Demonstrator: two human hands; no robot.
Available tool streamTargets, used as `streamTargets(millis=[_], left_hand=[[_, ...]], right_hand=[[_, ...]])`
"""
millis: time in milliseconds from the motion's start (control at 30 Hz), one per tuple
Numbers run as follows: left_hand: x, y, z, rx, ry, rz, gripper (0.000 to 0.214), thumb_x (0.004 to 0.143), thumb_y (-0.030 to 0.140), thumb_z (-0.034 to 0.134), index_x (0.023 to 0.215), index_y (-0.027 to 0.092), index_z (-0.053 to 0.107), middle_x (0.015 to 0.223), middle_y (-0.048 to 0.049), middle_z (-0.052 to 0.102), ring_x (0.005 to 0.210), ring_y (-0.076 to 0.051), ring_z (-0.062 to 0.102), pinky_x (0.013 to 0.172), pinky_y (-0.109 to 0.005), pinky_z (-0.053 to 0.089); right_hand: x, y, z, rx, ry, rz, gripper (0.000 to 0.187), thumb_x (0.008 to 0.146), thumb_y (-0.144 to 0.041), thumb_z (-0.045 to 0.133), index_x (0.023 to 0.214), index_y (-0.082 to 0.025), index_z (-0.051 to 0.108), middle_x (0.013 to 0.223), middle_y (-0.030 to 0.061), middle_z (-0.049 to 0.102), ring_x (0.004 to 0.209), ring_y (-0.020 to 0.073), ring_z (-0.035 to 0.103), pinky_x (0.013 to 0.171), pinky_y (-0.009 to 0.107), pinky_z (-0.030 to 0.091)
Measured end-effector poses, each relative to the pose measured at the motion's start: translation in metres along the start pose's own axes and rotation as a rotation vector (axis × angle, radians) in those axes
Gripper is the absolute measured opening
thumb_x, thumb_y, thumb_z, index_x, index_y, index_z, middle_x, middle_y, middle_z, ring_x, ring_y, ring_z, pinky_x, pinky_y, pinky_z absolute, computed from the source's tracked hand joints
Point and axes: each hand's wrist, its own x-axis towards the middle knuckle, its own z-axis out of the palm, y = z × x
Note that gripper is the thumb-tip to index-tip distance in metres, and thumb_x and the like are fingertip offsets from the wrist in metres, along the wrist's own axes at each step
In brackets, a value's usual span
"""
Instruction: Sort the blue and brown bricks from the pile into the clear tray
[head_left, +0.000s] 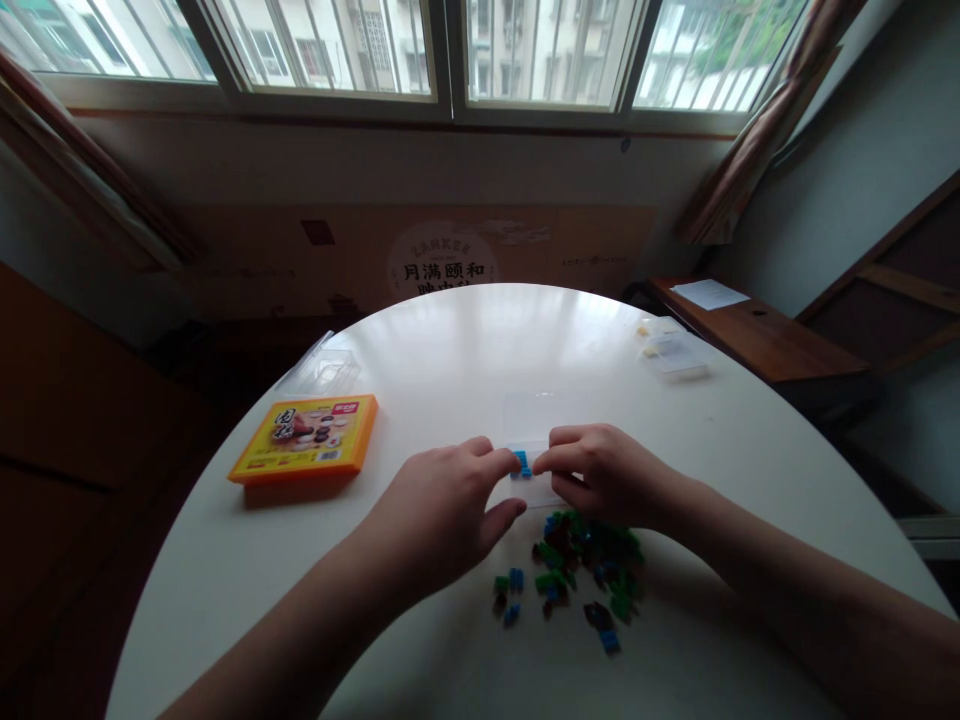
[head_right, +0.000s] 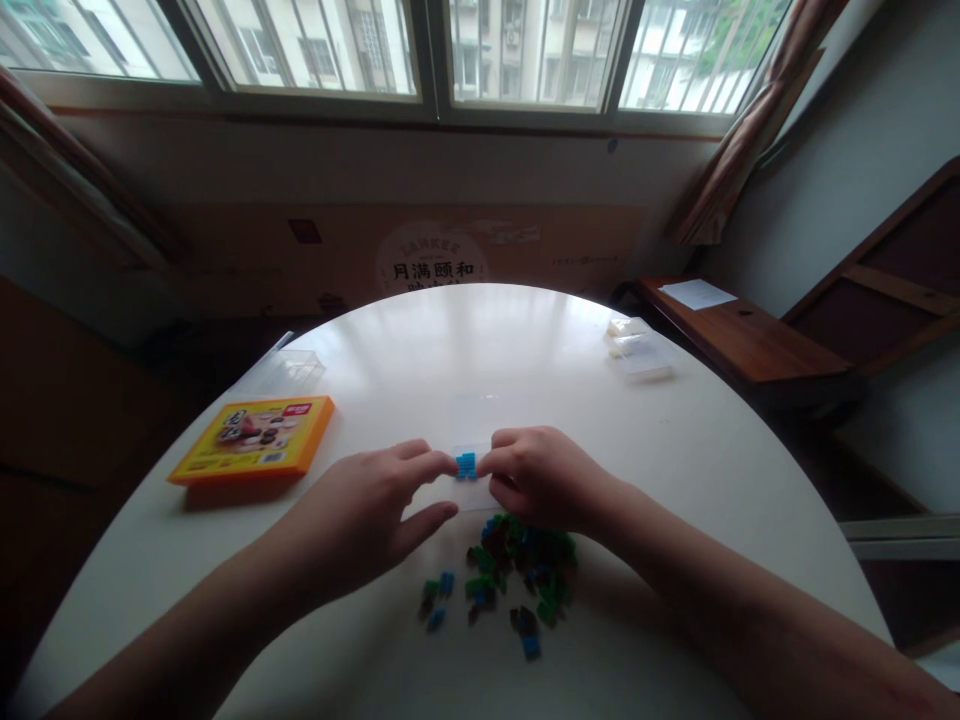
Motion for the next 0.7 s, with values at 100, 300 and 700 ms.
streamTargets(millis=[100, 300, 700], left_hand=[[-0.005, 0.015, 0.003, 0.072, -0.048, 0.007, 0.024, 0.090, 0.042, 0.055, 0.106, 0.029, 0.067, 0.098, -0.0034, 0.066, 0.079, -0.024, 0.064, 0.066, -0.034, 0.047], [-0.004, 0.036, 0.023, 0.135, -0.114, -0.105, 0.031, 0.094, 0.037, 0.044, 0.107, 0.017, 0.064, 0.099, -0.0123, 0.063, 0.085, -0.028, 0.063, 0.067, -0.038, 0.052], [0.001, 0.050, 0.032, 0.202, -0.114, -0.196, 0.033, 0.095, 0.036, 0.045, 0.110, 0.013, 0.062, 0.098, -0.0131, 0.060, 0.085, -0.026, 0.060, 0.068, -0.037, 0.054]], right_hand=[[0.001, -0.001, 0.000, -0.009, 0.002, 0.013, 0.025, 0.078, -0.009, 0.053, 0.089, -0.020, 0.073, 0.075, 0.0005, 0.061, 0.060, 0.0106, 0.051, 0.059, 0.023, 0.039], [0.002, -0.001, 0.001, -0.038, -0.014, 0.012, 0.023, 0.077, -0.010, 0.052, 0.085, -0.019, 0.072, 0.074, 0.0004, 0.059, 0.059, 0.0106, 0.048, 0.059, 0.024, 0.037], [0.003, -0.002, -0.001, -0.095, -0.050, 0.033, 0.016, 0.079, -0.013, 0.053, 0.078, -0.019, 0.067, 0.073, -0.0005, 0.058, 0.058, 0.0101, 0.045, 0.056, 0.025, 0.032]])
